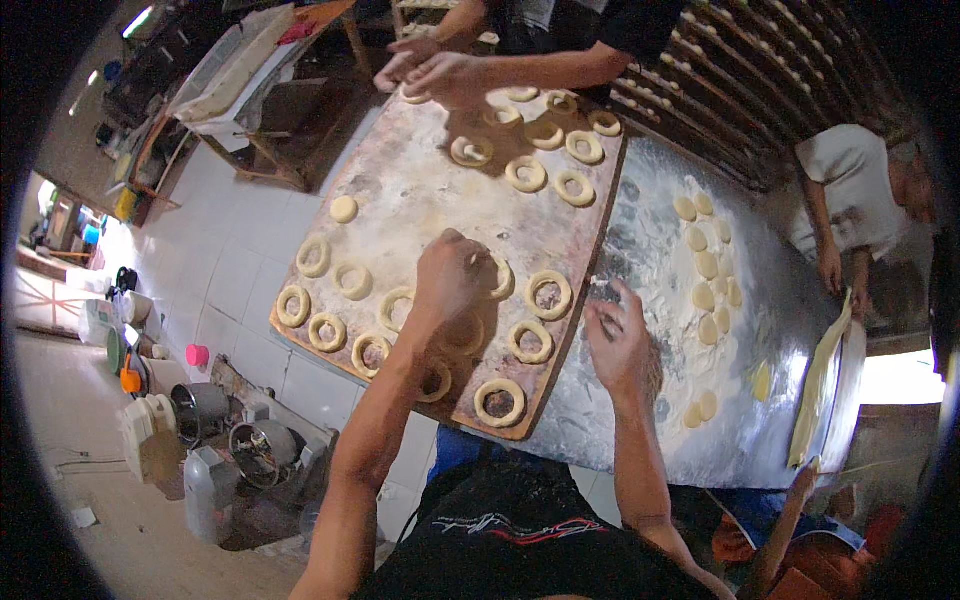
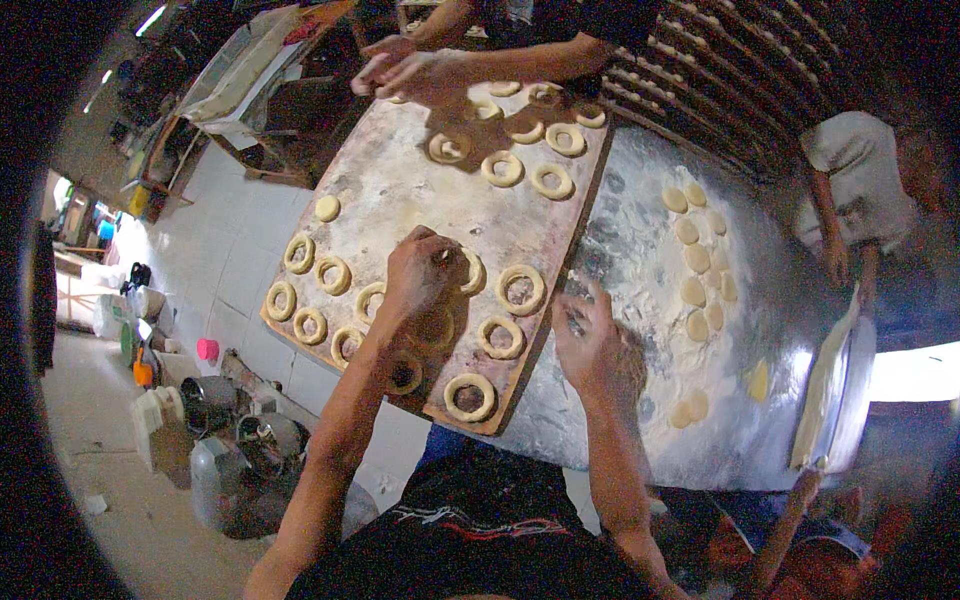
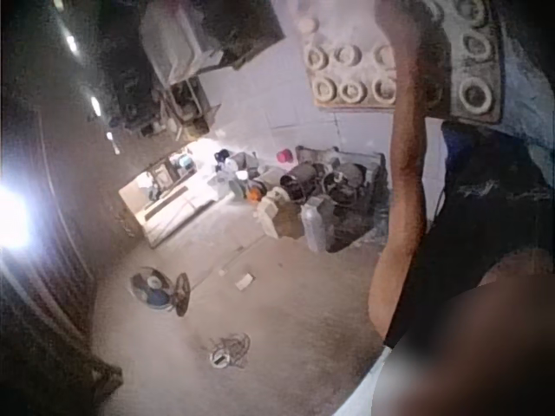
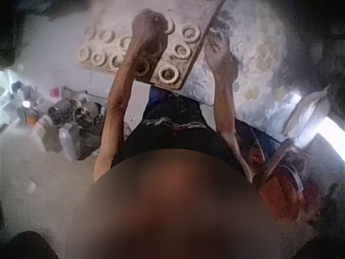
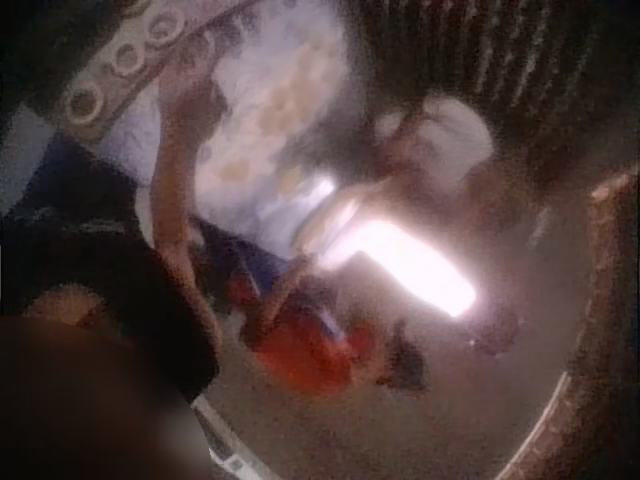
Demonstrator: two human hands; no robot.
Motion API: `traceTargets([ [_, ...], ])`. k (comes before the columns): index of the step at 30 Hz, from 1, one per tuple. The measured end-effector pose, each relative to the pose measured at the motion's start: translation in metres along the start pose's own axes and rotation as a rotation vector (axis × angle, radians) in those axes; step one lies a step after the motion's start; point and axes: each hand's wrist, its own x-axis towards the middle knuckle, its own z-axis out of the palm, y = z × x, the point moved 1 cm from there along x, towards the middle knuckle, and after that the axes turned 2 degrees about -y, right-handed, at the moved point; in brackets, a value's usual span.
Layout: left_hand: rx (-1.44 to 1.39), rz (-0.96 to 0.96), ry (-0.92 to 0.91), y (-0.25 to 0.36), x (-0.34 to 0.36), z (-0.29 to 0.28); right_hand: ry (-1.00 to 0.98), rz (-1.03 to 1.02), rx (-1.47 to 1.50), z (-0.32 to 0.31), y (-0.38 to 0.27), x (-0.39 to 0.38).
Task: The person shapes small dough balls into rings by hand and places them on a wooden board. Other people in the background are also shaping dough and placing it on racks.
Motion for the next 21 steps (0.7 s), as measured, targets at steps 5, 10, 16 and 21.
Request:
traceTargets([
  [5,-0.046,0.194,0.244,0.047,-0.005,0.003,0.163,-0.290,-0.258,-0.033,0.040,-0.079],
  [10,-0.376,0.340,-0.229,0.168,-0.052,0.152,0.233,-0.016,-0.036,-0.068,0.083,-0.161],
  [16,0.067,0.479,-0.326,0.250,-0.128,0.274,0.526,0.028,-0.142,-0.154,0.127,-0.209],
  [21,-0.250,0.053,-0.621,0.278,-0.136,0.245,0.528,0.146,0.107,-0.207,0.143,-0.189],
])
